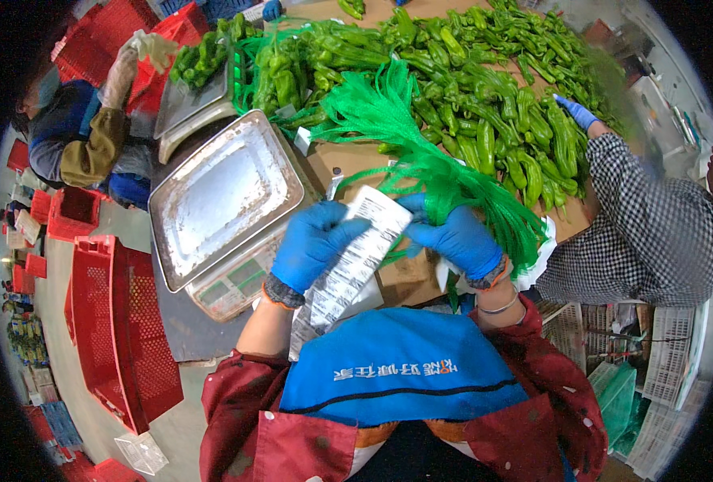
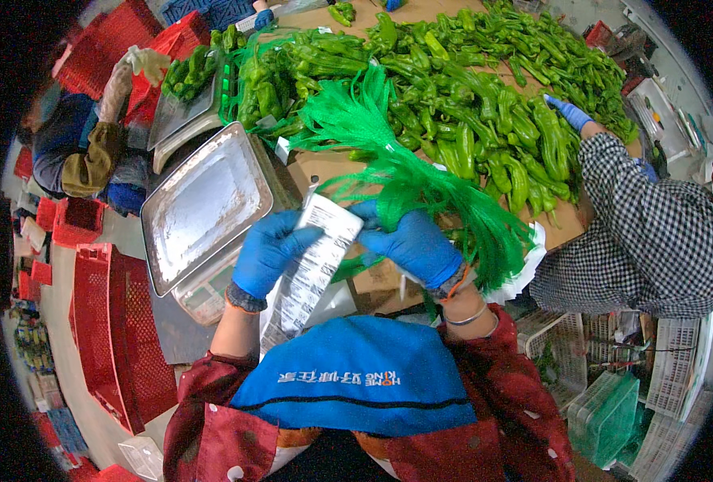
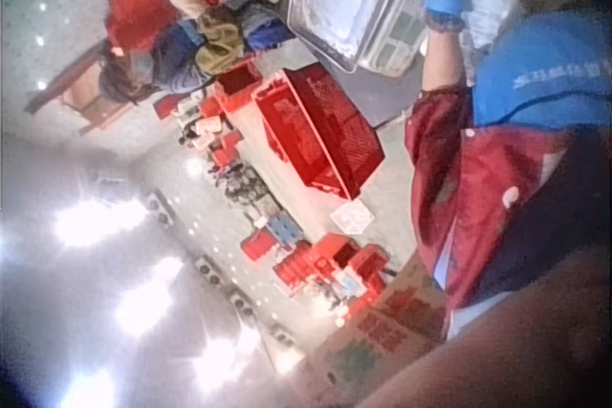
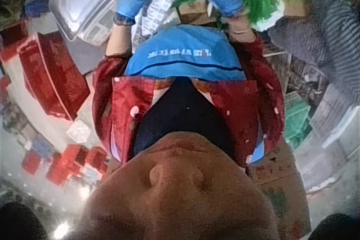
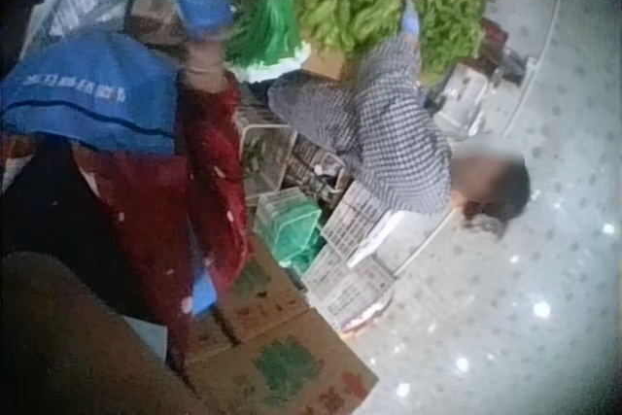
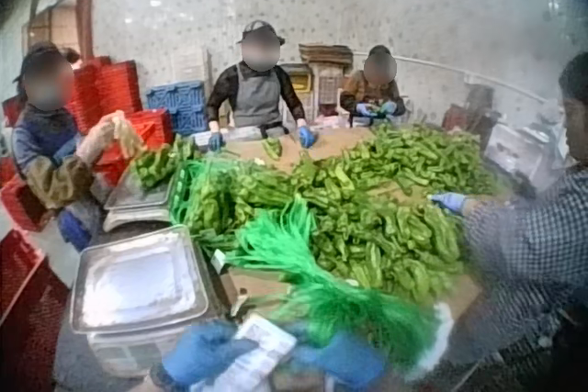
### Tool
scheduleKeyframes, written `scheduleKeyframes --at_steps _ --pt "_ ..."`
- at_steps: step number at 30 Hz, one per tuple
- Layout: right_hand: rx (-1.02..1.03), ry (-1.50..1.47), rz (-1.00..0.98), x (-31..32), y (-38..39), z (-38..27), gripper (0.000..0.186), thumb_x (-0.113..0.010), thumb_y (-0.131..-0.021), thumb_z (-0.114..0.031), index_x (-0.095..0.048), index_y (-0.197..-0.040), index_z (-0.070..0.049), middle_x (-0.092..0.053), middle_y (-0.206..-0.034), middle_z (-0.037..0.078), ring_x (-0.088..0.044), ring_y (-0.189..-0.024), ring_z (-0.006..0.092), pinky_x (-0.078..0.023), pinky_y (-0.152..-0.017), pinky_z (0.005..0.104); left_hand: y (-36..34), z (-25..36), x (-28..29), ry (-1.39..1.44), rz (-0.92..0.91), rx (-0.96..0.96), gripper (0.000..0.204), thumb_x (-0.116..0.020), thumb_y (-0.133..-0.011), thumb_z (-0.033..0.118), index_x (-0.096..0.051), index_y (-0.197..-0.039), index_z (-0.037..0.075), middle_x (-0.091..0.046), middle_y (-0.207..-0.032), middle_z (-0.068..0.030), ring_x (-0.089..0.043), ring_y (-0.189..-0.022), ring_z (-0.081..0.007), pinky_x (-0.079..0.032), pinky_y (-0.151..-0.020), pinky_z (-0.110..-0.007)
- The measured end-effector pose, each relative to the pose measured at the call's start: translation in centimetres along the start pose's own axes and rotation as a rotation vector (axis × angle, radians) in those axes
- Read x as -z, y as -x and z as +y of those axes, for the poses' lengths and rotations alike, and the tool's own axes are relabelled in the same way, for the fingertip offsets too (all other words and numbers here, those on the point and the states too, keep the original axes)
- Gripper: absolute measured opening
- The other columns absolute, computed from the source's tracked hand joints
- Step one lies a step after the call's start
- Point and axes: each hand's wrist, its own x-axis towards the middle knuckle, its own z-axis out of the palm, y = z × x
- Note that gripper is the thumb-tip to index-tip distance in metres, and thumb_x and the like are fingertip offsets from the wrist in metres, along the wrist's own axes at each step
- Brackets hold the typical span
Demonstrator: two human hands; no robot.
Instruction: The person repeatedly tears off small white labels from a roll and affixes them to green mesh bags containing green peppers. The person handles the label roll and the mesh bags by hand, placing labeled bags on a table with other peppers and bags.
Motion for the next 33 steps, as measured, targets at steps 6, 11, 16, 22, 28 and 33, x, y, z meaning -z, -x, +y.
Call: scheduleKeyframes --at_steps 6,11,16,22,28,33 --pt "-0.03 -0.222 0.075 -1.2 -0.4 0.1 0.029 -0.066 -0.081 -0.01 -0.062 -0.107 0.002 -0.065 -0.096 0.008 -0.061 -0.089 0.0147 -0.051 -0.071 0.0267 0.8 0.3 1.4 -0.177 0.187 -0.26 0.022 -0.073 -0.075 0.02 -0.071 -0.087 0.002 -0.05 -0.129 -0.0152 -0.043 -0.12 -0.0286 -0.035 -0.099 -0.035" --pt "0.084 -0.305 0.099 -3.3 -1.1 0.5 0.021 -0.07 -0.079 -0.007 -0.064 -0.097 0.002 -0.065 -0.088 0.006 -0.06 -0.082 0.0113 -0.049 -0.071 0.0274 1.3 1.4 1.0 -0.225 0.115 -0.401 0.02 -0.072 -0.076 0.022 -0.071 -0.078 0.002 -0.051 -0.129 -0.0113 -0.041 -0.123 -0.0286 -0.033 -0.102 -0.035" --pt "0.095 -0.236 0.101 -2.6 -1.0 0.3 0.013 -0.068 -0.081 -0.007 -0.065 -0.091 0.001 -0.064 -0.081 0.005 -0.059 -0.075 0.011 -0.049 -0.069 0.0257 0.9 2.3 1.6 -0.037 0.036 -0.237 0.027 -0.075 -0.074 0.021 -0.067 -0.091 0.002 -0.055 -0.121 -0.0128 -0.049 -0.114 -0.0226 -0.039 -0.096 -0.032" --pt "-0.007 -0.099 0.026 -2.6 -0.9 0.5 0.02 -0.064 -0.085 -0.017 -0.065 -0.096 0.001 -0.065 -0.083 0.007 -0.061 -0.076 0.0135 -0.051 -0.068 0.0273 -0.2 2.6 0.5 0.134 -0.086 0.026 0.018 -0.069 -0.077 0.004 -0.066 -0.095 -0.001 -0.067 -0.095 -0.0085 -0.061 -0.087 -0.0135 -0.048 -0.08 -0.026" --pt "0.122 -0.407 0.142 -1.1 -0.8 -0.5 0.047 -0.054 -0.091 -0.039 -0.058 -0.115 0.001 -0.067 -0.09 0.01 -0.065 -0.075 0.0169 -0.048 -0.062 0.0255 0.1 2.3 1.7 0.278 0.048 0.046 0.012 -0.068 -0.08 0.005 -0.065 -0.09 -0.001 -0.067 -0.083 -0.0074 -0.061 -0.074 -0.0105 -0.048 -0.069 -0.024" --pt "0.153 -0.451 0.138 -1.2 -1.4 -0.1 0.057 -0.052 -0.09 -0.047 -0.055 -0.117 0.003 -0.063 -0.108 0.013 -0.064 -0.09 0.0201 -0.049 -0.079 0.0309 1.0 1.5 1.5 0.274 -0.029 0.106 0.011 -0.07 -0.079 0.009 -0.064 -0.084 0.001 -0.064 -0.078 -0.0031 -0.057 -0.072 -0.0086 -0.046 -0.066 -0.023"
